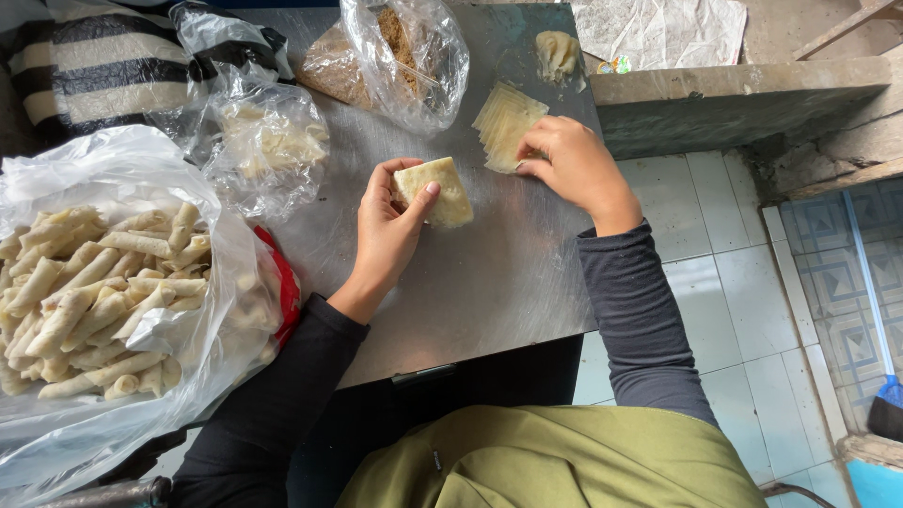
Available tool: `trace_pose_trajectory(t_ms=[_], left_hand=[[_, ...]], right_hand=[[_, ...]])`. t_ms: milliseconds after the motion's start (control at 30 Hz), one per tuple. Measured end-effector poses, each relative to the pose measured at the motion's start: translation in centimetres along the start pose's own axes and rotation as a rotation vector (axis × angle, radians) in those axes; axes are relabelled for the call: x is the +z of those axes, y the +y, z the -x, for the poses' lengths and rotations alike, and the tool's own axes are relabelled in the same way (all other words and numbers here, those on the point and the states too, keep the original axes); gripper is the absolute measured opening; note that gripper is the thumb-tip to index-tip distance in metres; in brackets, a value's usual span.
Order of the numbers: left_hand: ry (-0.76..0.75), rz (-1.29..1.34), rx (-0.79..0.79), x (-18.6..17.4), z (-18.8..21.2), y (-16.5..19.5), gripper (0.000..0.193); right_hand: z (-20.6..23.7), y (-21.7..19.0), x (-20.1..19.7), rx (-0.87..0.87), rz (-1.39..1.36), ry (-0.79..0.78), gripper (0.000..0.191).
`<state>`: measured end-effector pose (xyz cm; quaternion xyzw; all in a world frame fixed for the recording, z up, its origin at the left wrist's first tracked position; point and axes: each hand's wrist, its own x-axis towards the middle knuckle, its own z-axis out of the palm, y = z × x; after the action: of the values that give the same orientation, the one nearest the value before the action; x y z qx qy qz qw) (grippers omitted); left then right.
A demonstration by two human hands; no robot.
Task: The person fills triangular dough wrappers with brown filling from a plastic bag, folds and rolls them closed, and places the finished rolls into a plastic bag with other rolls. Later the person pinches pieces from a block of dough and flattens them into new wrappers on the metal table.
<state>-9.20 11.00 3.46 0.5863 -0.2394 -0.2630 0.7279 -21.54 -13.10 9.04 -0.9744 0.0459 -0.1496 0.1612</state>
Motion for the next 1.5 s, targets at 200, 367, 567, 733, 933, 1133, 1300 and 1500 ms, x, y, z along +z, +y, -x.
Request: trace_pose_trajectory(t_ms=[200,367,567,733,933,1133,1300,1500], left_hand=[[-0.050,0.087,-0.098,0.0,-0.1,-0.5,0.037],[-0.151,0.316,-0.117,-0.2,-0.2,-0.8,0.041],[-0.189,0.130,0.017,-0.1,-0.1,-0.4,0.056],[-0.174,0.090,0.052,0.2,0.2,0.3,0.057],[-0.120,0.018,0.091,0.3,0.3,1.0,0.050],[-0.093,-0.180,0.192,0.5,0.7,1.7,0.046],[-0.089,-0.163,0.179,0.7,0.7,2.0,0.046],[-0.073,-0.207,0.138,0.6,0.7,1.8,0.048]], right_hand=[[-0.6,-4.3,-0.4,0.025,-0.420,-0.018,0.038],[-0.4,-6.8,1.1,0.000,-0.680,-0.132,0.027],[-0.4,-4.9,2.0,0.058,-1.016,-0.173,0.010],[-0.1,-4.3,2.7,0.110,-1.093,-0.190,0.009],[-0.2,-4.9,2.7,0.159,-1.144,-0.213,0.010],[-0.1,-5.2,3.6,0.057,-1.035,-0.162,0.010],[-0.2,-4.9,3.5,0.268,-1.169,-0.071,0.002],[-0.2,-5.5,3.9,0.221,-1.112,-0.138,0.007]])
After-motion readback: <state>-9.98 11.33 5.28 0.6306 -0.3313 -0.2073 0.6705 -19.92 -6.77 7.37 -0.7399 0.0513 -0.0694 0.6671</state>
